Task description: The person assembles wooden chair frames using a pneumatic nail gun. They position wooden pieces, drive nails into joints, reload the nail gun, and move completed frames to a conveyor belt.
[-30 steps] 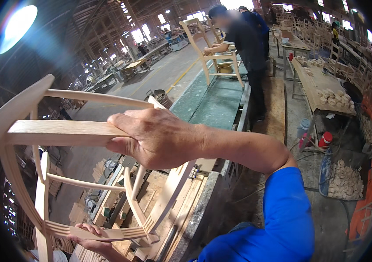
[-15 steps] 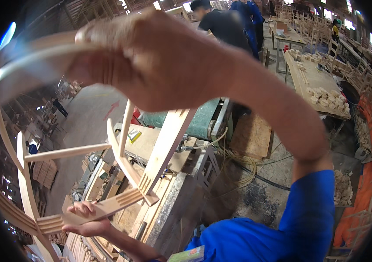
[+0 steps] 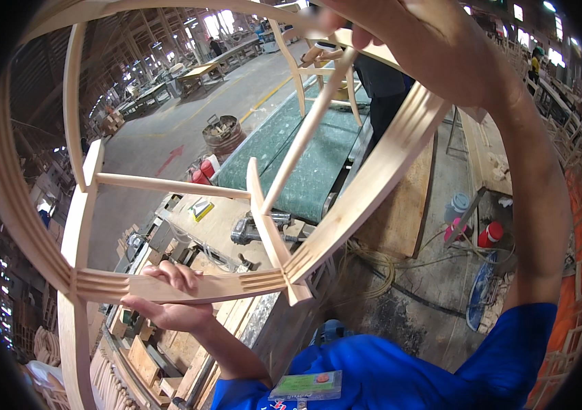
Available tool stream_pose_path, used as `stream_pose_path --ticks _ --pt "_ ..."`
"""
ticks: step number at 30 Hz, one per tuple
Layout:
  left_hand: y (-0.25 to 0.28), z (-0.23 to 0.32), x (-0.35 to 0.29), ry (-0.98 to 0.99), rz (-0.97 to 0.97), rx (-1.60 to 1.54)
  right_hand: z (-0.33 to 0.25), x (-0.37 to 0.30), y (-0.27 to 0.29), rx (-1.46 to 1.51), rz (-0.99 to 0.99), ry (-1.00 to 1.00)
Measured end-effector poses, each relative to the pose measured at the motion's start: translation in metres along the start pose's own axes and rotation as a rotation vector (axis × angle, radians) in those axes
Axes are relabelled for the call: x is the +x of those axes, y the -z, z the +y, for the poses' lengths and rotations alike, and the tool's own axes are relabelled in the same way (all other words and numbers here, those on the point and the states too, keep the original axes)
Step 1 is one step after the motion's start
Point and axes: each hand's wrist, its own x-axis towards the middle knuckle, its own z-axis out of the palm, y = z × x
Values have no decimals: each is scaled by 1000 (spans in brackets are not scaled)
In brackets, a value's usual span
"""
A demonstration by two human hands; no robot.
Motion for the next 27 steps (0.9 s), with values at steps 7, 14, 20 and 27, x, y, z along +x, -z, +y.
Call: stream_pose_path --ticks 7,14,20,27 --pt "-17 -85 36 95 165 -64 78 22 -41 -403 236 -2" --pt "-3 -134 75 227 185 -33 154 -85 -188 -570 1067 -272" --pt "-38 -215 98 411 240 -107 192 -122 -291 1179 1055 -936" --pt "-37 -289 123 571 300 -31 275 -121 -313 1139 1101 -966"
